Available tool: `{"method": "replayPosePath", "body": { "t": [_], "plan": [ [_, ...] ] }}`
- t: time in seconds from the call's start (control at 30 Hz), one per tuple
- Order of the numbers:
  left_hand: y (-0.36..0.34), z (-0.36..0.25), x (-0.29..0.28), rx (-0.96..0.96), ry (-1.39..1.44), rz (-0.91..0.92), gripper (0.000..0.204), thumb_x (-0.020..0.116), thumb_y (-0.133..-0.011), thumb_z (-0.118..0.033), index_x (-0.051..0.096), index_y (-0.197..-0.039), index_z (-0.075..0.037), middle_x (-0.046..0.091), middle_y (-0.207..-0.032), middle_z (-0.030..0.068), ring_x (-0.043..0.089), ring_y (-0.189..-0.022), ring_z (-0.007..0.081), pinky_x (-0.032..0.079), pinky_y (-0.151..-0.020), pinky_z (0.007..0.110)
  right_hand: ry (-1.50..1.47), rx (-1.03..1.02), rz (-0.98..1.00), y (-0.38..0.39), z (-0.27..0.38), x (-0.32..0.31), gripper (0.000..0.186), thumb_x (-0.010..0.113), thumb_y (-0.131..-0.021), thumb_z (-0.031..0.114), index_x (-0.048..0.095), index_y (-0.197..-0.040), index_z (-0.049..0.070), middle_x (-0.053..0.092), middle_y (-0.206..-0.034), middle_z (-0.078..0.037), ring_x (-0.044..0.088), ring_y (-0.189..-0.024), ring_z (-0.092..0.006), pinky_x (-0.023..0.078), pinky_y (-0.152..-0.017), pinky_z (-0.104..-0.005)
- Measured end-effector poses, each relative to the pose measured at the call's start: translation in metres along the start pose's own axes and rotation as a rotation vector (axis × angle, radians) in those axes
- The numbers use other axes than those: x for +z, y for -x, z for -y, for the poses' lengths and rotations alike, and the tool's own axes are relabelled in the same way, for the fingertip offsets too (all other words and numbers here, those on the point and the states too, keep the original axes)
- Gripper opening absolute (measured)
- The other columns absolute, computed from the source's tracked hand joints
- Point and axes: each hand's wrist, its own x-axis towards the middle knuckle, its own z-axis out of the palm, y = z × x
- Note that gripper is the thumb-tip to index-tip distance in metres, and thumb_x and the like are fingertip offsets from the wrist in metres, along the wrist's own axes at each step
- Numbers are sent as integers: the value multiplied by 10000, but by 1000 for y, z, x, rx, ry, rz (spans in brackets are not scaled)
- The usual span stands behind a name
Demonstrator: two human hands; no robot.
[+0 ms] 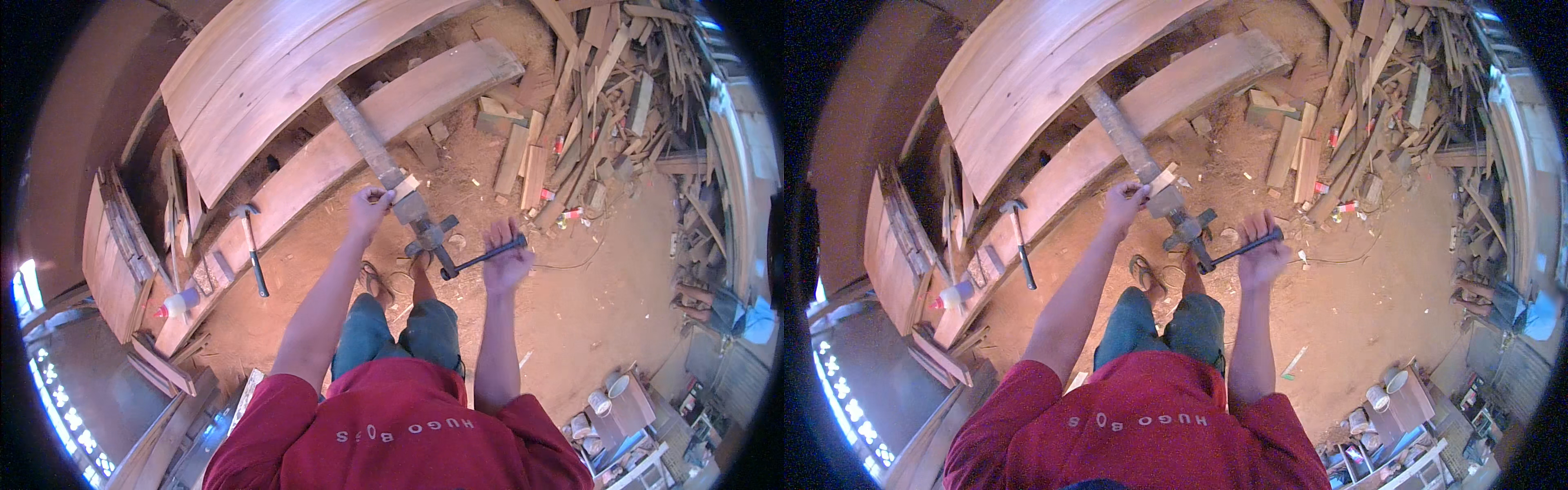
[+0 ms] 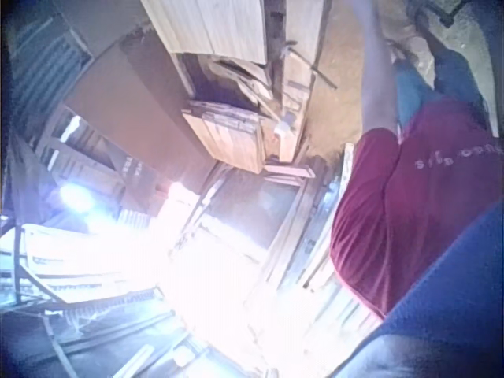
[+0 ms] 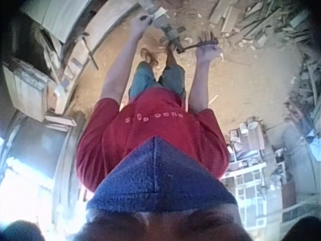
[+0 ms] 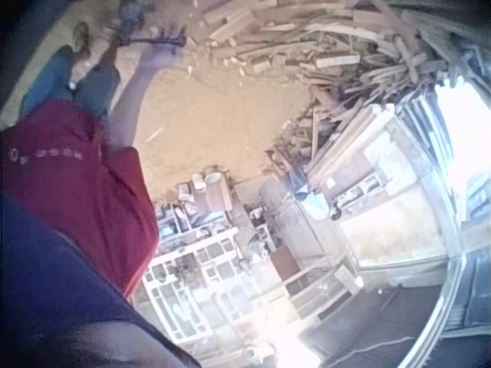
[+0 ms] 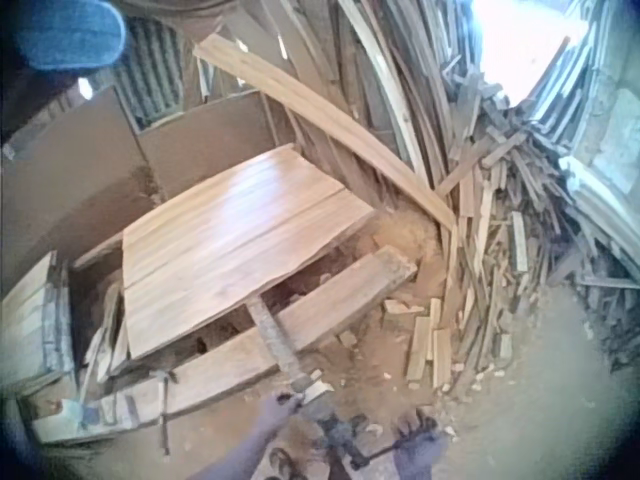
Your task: The person organizes wooden planks on a workbench, applies glue to the edges from a bottle, aligns them into a panel, and secures the joints by hammering.
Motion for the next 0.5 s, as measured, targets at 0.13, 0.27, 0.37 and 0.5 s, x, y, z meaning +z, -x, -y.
{"method": "replayPosePath", "body": {
  "t": [0.13,0.27,0.37,0.5],
  "plan": [
    [-5,11,-15,-12,135,-23,158,713,-902,-164,668,-947,-20,680,-822,58,637,-689,126,537,-637,274,70,413,134,97,-37,11,598,384,-904,434,579,-1235,-24,685,-1017,-213,653,-975,-382,453,-1000,-497],
    [-1,2,-40,74,194,-184,136,684,-920,-138,639,-952,-14,676,-833,77,647,-720,149,547,-655,290,-133,590,-191,71,-59,-28,563,444,-883,422,605,-1197,-16,671,-1084,-214,592,-1126,-371,425,-1042,-489],
    [-15,44,-125,97,319,-640,99,625,-940,-62,620,-1012,6,673,-844,85,648,-663,148,532,-587,264,-145,184,-198,6,-19,-46,554,460,-886,425,617,-1187,-12,663,-1118,-212,553,-1193,-334,405,-1065,-478],
    [14,118,-271,190,252,-1085,118,552,-936,-87,639,-925,-8,613,-728,37,564,-595,112,441,-522,249,-59,287,197,33,19,21,526,432,-913,437,645,-1093,-8,670,-1091,-195,612,-1070,-312,436,-1034,-476]
  ]
}}
